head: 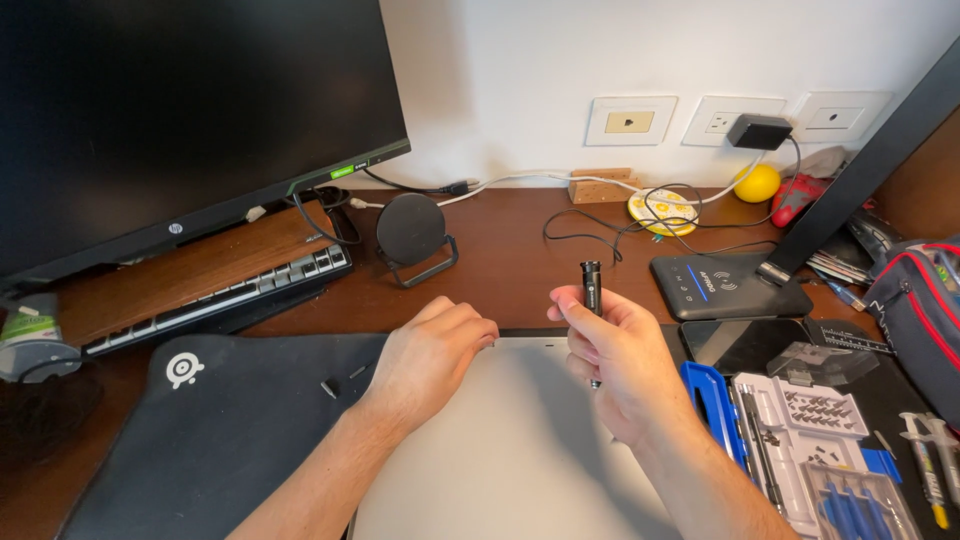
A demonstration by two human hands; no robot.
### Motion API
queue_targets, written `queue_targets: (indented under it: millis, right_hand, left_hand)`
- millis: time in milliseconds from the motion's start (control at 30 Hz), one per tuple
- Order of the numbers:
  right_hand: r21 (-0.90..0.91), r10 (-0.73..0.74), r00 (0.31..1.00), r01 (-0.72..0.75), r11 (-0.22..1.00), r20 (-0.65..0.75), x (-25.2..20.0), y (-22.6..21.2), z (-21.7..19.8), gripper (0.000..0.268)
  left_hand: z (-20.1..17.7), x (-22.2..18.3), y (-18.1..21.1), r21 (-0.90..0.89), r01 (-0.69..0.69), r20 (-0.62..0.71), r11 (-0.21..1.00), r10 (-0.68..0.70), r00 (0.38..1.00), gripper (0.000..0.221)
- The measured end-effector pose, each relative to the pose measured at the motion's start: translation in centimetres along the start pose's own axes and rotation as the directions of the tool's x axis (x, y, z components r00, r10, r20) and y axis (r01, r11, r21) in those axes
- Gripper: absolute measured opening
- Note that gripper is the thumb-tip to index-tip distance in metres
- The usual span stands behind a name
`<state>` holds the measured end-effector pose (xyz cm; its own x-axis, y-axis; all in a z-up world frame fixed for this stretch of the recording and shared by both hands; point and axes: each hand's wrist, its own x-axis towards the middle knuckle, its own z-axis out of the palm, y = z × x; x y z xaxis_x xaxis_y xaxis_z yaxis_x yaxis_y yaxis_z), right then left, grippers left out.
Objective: Using a precision screwdriver to remove screws from the bottom of a laptop to open the case for repair.
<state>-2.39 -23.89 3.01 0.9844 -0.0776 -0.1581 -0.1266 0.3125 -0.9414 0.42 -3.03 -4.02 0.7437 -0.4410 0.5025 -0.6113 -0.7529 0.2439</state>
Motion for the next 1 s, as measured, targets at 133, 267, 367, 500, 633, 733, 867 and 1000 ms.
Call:
queue_targets:
  millis: [133,267,367,500,633,733,867,1000]
  right_hand:
    - [-0.014,0.005,1.000,-0.005,1.000,-0.003,-0.1,0.0,0.2,0.009]
    - [-0.017,0.004,1.000,-0.004,1.000,-0.003,-0.1,0.0,0.2,0.008]
    - [-0.031,0.006,1.000,-0.006,1.000,-0.003,-0.1,0.0,0.3,0.009]
    - [-0.032,0.004,1.000,-0.004,0.999,-0.007,-0.1,-0.1,0.3,0.009]
    - [-0.031,0.001,1.000,-0.002,1.000,-0.007,-0.3,-0.3,0.4,0.010]
    - [-0.028,0.006,1.000,-0.006,1.000,-0.003,-0.2,-0.1,0.3,0.009]
    - [-0.029,0.008,1.000,-0.008,1.000,0.004,-0.3,-0.3,0.4,0.010]
    - [-0.029,0.008,1.000,-0.008,1.000,0.001,-0.4,-0.2,0.4,0.010]
  left_hand:
    - [0.0,-0.1,0.1,0.026,0.000,-0.003,1.000,0.000,1.000,0.013]
    - [-0.1,0.0,0.1,0.024,0.003,0.009,1.000,-0.003,1.000,0.013]
    - [-0.5,0.0,0.2,0.020,0.008,0.028,1.000,-0.008,1.000,0.014]
    - [-0.9,0.0,0.5,0.058,-0.005,0.057,0.998,0.002,0.998,0.012]
    - [-1.5,0.0,1.2,0.116,-0.016,0.079,0.993,0.006,0.997,0.010]
    - [-1.3,0.1,1.1,0.156,-0.047,0.062,0.987,0.037,0.997,0.010]
    - [-0.7,0.0,1.0,0.219,-0.078,0.049,0.973,0.068,0.996,0.010]
    - [-0.4,-0.1,1.1,0.292,-0.120,0.055,0.949,0.108,0.993,0.010]
